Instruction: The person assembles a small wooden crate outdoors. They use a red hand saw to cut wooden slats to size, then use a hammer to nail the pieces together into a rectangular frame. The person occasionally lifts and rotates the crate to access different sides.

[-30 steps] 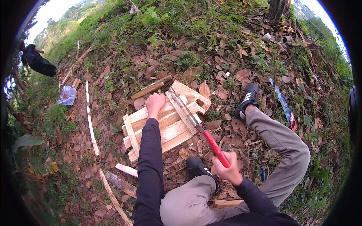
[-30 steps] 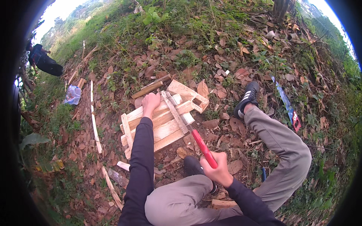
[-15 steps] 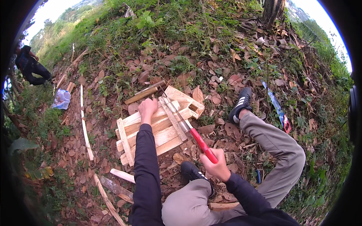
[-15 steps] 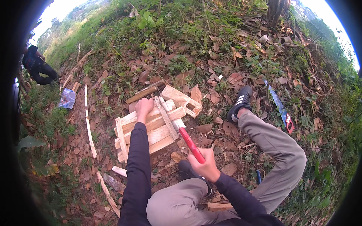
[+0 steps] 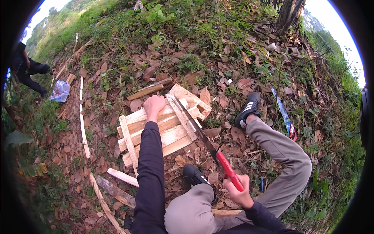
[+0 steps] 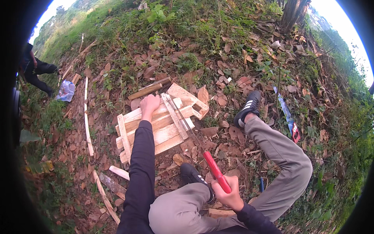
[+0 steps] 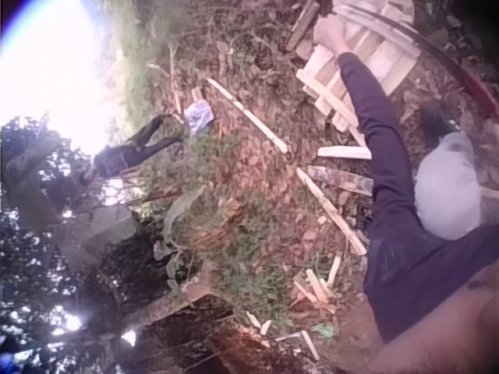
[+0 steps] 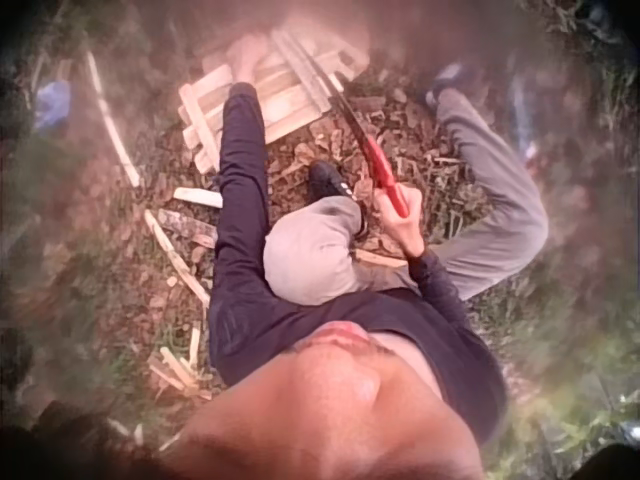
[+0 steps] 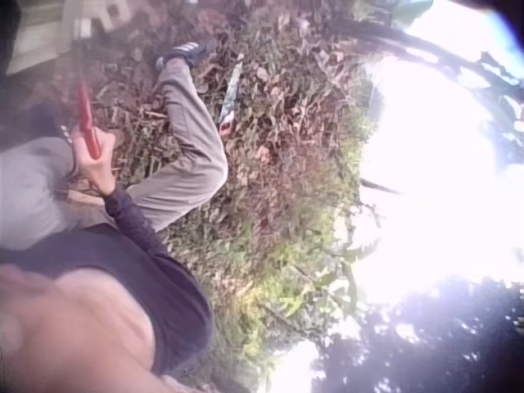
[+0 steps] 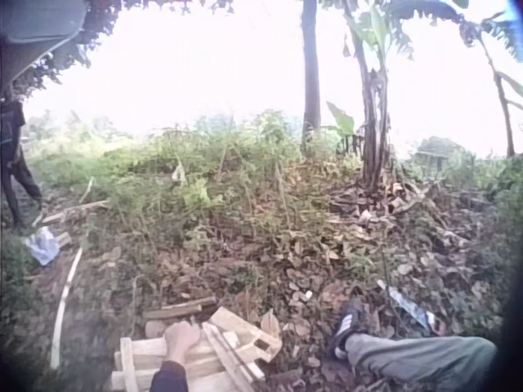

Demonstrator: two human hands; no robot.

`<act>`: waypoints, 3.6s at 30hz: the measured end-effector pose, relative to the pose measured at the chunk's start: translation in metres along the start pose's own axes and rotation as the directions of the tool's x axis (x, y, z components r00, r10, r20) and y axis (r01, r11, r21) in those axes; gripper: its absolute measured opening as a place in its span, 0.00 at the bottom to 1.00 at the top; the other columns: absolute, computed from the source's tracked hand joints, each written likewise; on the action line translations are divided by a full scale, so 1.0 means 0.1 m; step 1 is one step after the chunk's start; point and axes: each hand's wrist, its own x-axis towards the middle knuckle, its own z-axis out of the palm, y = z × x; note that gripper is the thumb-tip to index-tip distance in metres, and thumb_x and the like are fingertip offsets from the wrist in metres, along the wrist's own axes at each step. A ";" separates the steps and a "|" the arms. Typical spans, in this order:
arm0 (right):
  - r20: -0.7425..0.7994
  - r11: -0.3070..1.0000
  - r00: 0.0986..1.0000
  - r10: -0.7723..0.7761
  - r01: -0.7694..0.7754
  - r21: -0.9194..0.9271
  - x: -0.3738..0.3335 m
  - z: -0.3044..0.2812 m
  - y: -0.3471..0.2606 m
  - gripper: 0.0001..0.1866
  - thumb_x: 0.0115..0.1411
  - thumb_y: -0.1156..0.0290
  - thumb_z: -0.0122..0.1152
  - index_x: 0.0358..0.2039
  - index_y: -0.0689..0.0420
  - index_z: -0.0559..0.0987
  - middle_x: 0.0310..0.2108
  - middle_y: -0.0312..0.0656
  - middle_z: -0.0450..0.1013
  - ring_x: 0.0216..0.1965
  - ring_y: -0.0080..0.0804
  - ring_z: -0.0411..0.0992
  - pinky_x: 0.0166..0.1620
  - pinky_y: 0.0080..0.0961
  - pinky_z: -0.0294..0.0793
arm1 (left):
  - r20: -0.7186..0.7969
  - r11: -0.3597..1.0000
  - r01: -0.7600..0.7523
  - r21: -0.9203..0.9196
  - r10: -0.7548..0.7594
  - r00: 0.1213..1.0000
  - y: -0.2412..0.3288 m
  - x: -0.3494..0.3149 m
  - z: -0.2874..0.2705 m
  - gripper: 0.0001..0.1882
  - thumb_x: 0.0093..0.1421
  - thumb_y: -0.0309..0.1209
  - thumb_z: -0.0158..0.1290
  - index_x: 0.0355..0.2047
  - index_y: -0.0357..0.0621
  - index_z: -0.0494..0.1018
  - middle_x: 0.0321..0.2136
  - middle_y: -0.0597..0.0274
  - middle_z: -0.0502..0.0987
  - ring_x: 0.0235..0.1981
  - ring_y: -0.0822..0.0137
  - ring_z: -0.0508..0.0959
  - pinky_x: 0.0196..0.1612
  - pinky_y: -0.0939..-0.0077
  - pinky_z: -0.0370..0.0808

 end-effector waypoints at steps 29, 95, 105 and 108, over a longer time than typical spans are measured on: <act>0.133 0.996 0.991 0.023 -0.010 -0.093 0.40 0.16 0.10 0.12 0.55 0.77 0.56 0.16 0.62 0.70 0.11 0.31 0.63 0.16 0.14 0.62 0.20 0.21 0.60 | 0.023 0.997 0.029 -0.077 -0.027 0.999 -0.09 0.02 -0.02 0.28 0.63 0.46 0.41 0.46 0.36 0.80 0.47 0.40 0.80 0.51 0.46 0.79 0.55 0.57 0.73; 0.012 0.996 0.999 -0.050 0.051 -0.073 0.93 0.61 0.37 0.15 0.57 0.75 0.59 0.16 0.61 0.67 0.12 0.30 0.61 0.15 0.13 0.56 0.19 0.22 0.54 | 0.003 0.999 0.021 -0.025 -0.020 1.000 -0.01 -0.01 0.10 0.26 0.61 0.43 0.42 0.43 0.37 0.81 0.44 0.40 0.81 0.49 0.46 0.80 0.53 0.58 0.74; -0.019 0.996 1.000 -0.010 0.009 -0.087 0.09 0.02 0.12 0.13 0.54 0.78 0.56 0.14 0.60 0.67 0.11 0.30 0.61 0.13 0.18 0.58 0.20 0.23 0.58 | 0.045 0.999 0.041 -0.012 -0.040 0.998 -0.05 0.07 0.09 0.27 0.61 0.46 0.43 0.45 0.36 0.81 0.46 0.40 0.80 0.50 0.47 0.80 0.54 0.59 0.74; -0.052 0.999 0.998 -0.026 0.024 -0.043 0.15 -0.08 0.00 0.11 0.53 0.78 0.59 0.16 0.61 0.71 0.11 0.32 0.63 0.13 0.19 0.62 0.20 0.23 0.61 | 0.044 0.999 0.036 -0.040 -0.034 0.998 -0.06 0.12 0.08 0.27 0.61 0.46 0.43 0.45 0.36 0.80 0.46 0.41 0.80 0.51 0.47 0.80 0.54 0.59 0.74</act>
